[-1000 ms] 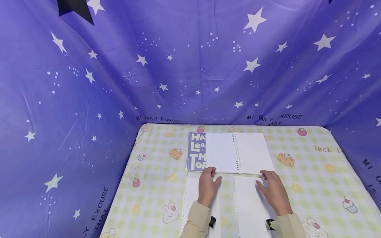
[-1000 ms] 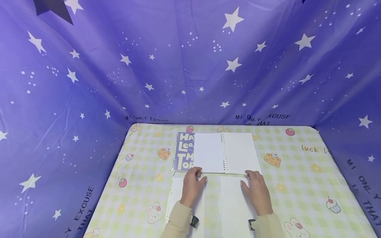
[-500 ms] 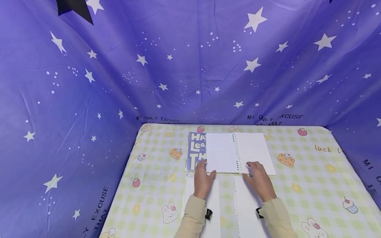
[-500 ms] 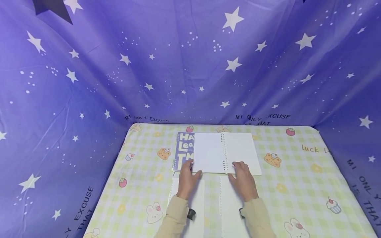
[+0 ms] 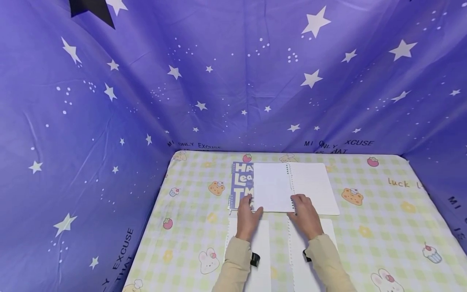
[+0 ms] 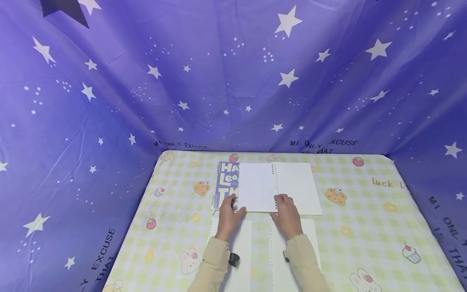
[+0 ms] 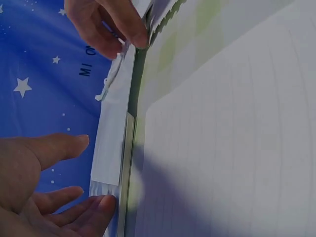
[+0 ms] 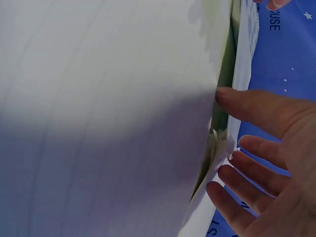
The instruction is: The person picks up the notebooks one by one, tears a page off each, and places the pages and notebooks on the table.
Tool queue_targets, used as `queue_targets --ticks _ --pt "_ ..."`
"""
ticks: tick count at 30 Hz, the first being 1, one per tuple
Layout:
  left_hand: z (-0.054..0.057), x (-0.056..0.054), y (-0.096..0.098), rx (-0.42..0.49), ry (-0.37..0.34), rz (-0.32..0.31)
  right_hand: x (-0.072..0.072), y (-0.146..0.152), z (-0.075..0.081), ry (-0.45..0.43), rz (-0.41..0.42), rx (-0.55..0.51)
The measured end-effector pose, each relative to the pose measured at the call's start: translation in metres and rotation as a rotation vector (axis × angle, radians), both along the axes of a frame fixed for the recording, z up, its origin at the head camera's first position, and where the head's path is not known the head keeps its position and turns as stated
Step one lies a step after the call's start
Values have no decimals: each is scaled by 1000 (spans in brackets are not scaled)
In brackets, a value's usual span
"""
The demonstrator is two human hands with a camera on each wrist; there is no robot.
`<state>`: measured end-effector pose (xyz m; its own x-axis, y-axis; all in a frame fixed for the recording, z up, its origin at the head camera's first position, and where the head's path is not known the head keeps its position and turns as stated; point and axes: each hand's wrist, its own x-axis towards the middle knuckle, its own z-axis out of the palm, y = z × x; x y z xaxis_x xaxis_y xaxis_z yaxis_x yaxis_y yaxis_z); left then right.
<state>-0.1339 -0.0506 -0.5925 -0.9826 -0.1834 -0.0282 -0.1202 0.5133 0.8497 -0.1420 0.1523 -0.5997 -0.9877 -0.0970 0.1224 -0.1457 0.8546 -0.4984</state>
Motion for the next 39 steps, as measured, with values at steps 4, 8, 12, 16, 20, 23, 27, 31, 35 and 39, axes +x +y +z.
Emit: queue_targets --ticks 4,8,12,16,20,23,27,31,35,39 --pt "0 -1 0 12 -2 -5 1 0 0 15 0 8" --pt "0 -2 1 5 10 11 4 1 1 11 8 -3" --pt "2 -3 2 6 24 23 6 2 2 15 21 -4" --pt "6 -4 4 37 15 24 6 2 2 20 27 1" --pt "9 -6 6 79 -13 33 6 2 1 18 27 11" --pt "11 -7 7 127 -26 45 6 1 -1 25 24 11" --pt "13 -8 7 236 -24 53 5 -1 -3 51 18 2" --pt "16 -8 6 336 -14 71 5 -6 -1 67 18 -17" --pt "19 -9 8 393 -3 74 5 -14 4 84 48 -48" --pt "24 -9 10 416 23 46 5 -21 7 117 80 -81"
